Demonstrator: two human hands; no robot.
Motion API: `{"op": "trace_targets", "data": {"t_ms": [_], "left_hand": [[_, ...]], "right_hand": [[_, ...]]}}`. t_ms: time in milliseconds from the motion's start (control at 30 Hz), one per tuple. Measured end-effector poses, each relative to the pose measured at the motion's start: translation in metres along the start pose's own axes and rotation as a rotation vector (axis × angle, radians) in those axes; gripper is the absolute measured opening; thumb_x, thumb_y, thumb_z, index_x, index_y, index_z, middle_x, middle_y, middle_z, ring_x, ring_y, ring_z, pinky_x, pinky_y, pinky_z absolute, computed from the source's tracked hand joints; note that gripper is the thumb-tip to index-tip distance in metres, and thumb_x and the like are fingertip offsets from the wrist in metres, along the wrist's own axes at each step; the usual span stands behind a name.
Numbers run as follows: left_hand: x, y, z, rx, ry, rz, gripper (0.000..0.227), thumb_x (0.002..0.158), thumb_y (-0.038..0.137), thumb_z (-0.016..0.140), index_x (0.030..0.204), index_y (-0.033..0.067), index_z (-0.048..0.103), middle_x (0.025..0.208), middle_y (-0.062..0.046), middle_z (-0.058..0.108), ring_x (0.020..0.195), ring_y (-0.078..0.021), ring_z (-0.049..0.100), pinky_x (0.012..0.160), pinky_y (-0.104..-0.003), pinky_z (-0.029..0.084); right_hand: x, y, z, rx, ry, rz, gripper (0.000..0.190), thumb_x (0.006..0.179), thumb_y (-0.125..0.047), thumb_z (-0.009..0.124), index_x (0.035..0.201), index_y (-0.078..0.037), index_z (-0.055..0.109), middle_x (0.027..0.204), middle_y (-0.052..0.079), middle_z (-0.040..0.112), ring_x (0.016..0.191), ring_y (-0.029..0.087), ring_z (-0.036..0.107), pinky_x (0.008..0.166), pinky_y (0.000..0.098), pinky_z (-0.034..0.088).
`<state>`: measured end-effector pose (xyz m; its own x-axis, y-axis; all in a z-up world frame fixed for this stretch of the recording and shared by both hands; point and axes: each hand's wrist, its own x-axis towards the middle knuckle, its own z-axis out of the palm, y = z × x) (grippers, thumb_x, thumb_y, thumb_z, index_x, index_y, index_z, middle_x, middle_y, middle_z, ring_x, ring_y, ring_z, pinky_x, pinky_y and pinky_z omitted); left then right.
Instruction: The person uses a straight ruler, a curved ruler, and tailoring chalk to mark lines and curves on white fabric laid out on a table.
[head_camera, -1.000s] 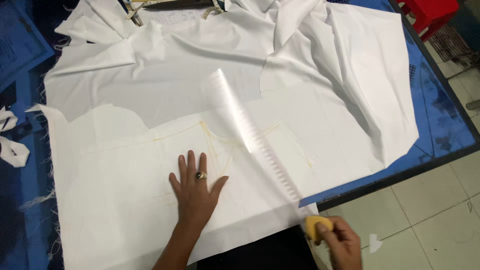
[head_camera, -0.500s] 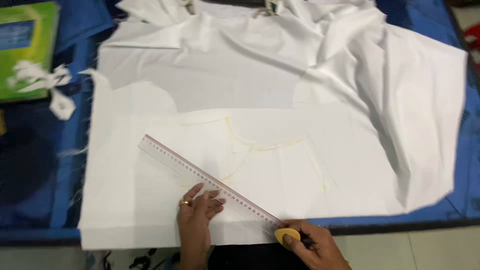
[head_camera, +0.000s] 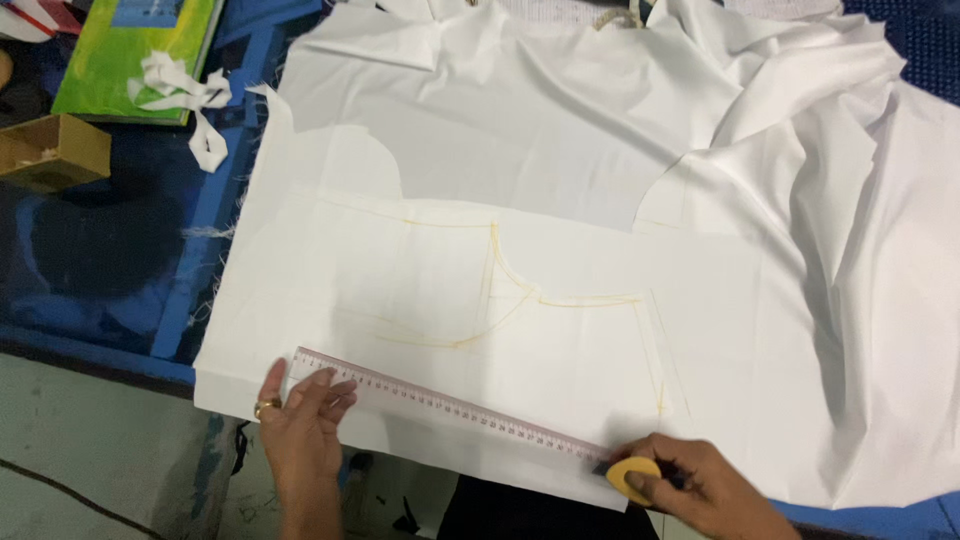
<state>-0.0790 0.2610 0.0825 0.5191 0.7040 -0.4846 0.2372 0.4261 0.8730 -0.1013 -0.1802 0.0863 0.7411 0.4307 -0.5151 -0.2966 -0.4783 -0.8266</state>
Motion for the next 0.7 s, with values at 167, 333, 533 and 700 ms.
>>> {"op": "trace_targets", "data": {"t_ms": [167, 333, 533, 700], "left_hand": [[0.009, 0.02, 0.008, 0.093, 0.026, 0.055, 0.057, 0.095, -0.002, 0.066, 0.149, 0.0096, 0.049, 0.113, -0.018, 0.067, 0.08, -0.024, 0.069, 0.076, -0.033, 0.064], [0.055, 0.007, 0.025, 0.013, -0.045, 0.097, 0.058, 0.092, 0.002, 0.072, 0.144, 0.0113, 0.048, 0.101, -0.013, 0.067, 0.077, -0.0245, 0.071, 0.078, -0.038, 0.064], [0.07, 0.031, 0.068, 0.037, -0.054, 0.011, 0.059, 0.089, -0.003, 0.073, 0.14, 0.0067, 0.046, 0.104, -0.02, 0.068, 0.075, -0.0277, 0.072, 0.077, -0.04, 0.066], [0.088, 0.042, 0.082, 0.107, -0.115, 0.042, 0.053, 0.087, -0.006, 0.073, 0.132, 0.0061, 0.048, 0.096, -0.02, 0.072, 0.071, -0.03, 0.072, 0.071, -0.04, 0.064]], "right_hand": [[-0.009, 0.035, -0.048, -0.005, 0.139, 0.19, 0.026, 0.086, -0.022, 0.072, 0.099, -0.013, 0.092, 0.091, -0.003, 0.09, 0.087, 0.008, 0.076, 0.08, 0.0228, 0.059], [-0.021, 0.054, -0.061, 0.379, 0.575, 0.279, 0.019, 0.093, -0.005, 0.072, 0.096, 0.01, 0.082, 0.087, 0.019, 0.079, 0.084, 0.027, 0.066, 0.08, 0.0348, 0.047], [0.018, 0.069, -0.039, 0.675, 1.081, 0.171, 0.018, 0.105, -0.017, 0.066, 0.115, -0.002, 0.065, 0.098, 0.003, 0.058, 0.085, 0.011, 0.052, 0.072, 0.0195, 0.039], [0.047, 0.072, -0.044, 0.724, 1.178, 0.031, 0.01, 0.109, -0.017, 0.064, 0.11, -0.007, 0.062, 0.105, 0.007, 0.067, 0.089, 0.021, 0.073, 0.072, 0.0211, 0.058]]}}
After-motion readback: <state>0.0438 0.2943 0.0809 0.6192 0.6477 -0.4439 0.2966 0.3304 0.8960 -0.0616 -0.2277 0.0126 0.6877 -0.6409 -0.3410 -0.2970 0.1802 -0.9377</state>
